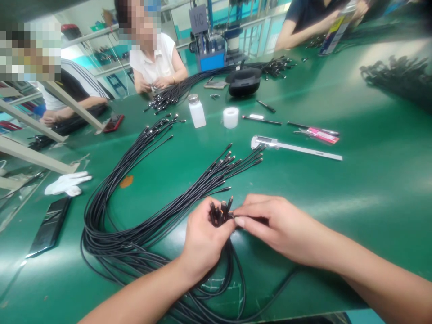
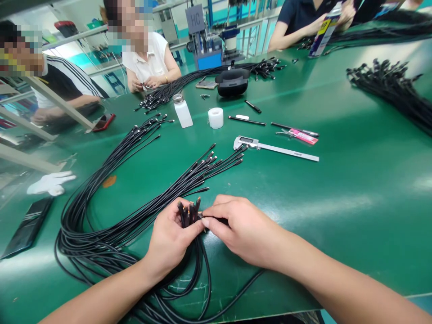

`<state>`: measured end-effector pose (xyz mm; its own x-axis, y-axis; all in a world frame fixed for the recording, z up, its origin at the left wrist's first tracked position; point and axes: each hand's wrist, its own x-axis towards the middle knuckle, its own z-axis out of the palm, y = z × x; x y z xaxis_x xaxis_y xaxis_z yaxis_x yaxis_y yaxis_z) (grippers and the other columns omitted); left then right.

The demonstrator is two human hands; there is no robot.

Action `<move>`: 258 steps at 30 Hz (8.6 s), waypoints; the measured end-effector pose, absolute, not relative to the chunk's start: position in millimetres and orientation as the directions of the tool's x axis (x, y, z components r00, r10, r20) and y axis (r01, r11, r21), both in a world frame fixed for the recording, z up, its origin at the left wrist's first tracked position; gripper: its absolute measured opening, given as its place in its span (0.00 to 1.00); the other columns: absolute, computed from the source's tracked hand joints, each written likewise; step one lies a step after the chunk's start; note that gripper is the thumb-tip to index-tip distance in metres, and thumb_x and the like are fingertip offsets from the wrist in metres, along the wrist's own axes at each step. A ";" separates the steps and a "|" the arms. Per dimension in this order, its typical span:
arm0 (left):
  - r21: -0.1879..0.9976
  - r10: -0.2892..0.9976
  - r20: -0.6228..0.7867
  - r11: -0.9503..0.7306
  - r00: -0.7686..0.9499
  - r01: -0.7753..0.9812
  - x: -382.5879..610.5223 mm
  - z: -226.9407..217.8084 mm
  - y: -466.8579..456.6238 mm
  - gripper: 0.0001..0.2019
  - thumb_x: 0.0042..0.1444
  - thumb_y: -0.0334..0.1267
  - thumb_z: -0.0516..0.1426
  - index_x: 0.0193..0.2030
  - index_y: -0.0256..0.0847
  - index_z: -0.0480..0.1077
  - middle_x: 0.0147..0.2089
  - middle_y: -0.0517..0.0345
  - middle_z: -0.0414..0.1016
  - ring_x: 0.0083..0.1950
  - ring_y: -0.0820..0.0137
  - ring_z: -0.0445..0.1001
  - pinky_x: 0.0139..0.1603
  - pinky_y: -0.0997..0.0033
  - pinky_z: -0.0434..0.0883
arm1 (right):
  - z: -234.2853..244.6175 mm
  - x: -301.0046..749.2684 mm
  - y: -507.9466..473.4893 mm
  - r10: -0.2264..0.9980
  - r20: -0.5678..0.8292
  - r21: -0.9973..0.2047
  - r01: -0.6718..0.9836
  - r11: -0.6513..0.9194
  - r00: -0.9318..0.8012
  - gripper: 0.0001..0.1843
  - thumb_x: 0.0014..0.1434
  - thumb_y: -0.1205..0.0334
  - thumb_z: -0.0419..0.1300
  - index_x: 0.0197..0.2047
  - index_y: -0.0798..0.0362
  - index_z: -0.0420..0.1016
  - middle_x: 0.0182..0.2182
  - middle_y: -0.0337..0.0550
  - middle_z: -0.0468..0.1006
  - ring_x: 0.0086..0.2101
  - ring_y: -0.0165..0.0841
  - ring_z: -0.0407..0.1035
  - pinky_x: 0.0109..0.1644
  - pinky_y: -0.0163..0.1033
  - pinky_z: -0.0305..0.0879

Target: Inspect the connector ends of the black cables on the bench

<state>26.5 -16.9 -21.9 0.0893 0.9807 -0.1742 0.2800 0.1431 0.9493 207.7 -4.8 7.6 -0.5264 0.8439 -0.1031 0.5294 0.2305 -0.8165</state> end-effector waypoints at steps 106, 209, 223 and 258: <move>0.896 0.878 -0.357 0.419 0.320 -0.148 23.2 -21.1 -1.4 0.13 0.48 0.35 0.67 0.38 0.32 0.72 0.28 0.57 0.76 0.30 0.75 0.75 0.39 0.74 0.72 | 11.4 220.4 2.4 0.824 -0.154 -0.847 0.503 0.173 -0.544 0.16 0.67 0.59 0.51 0.39 0.49 0.80 0.35 0.38 0.76 0.36 0.25 0.68 0.42 0.31 0.60; 0.884 0.856 -0.373 0.444 0.358 -0.143 21.0 -24.4 -0.5 0.16 0.50 0.37 0.65 0.42 0.31 0.69 0.38 0.52 0.76 0.31 0.73 0.77 0.36 0.71 0.73 | 4.9 220.8 4.8 0.934 -0.166 -0.766 0.638 0.079 -0.315 0.15 0.68 0.55 0.46 0.43 0.51 0.70 0.33 0.39 0.76 0.31 0.27 0.68 0.37 0.33 0.61; 0.878 0.867 -0.413 0.461 0.279 -0.131 26.2 -18.0 -3.0 0.20 0.37 0.33 0.71 0.34 0.34 0.66 0.26 0.63 0.72 0.25 0.76 0.73 0.29 0.76 0.72 | 1.0 217.7 2.3 0.912 -0.135 -0.788 0.600 0.139 -0.388 0.20 0.67 0.56 0.46 0.54 0.48 0.74 0.38 0.42 0.78 0.31 0.28 0.68 0.41 0.35 0.64; 0.892 0.983 -0.127 0.054 0.133 0.450 24.5 -16.8 -14.0 0.08 0.50 0.37 0.62 0.29 0.39 0.67 0.27 0.64 0.69 0.29 0.77 0.64 0.32 0.78 0.62 | 6.1 210.8 -6.4 0.840 -0.127 -0.794 0.561 0.233 -0.527 0.15 0.67 0.60 0.51 0.41 0.50 0.80 0.38 0.40 0.77 0.39 0.28 0.69 0.46 0.34 0.63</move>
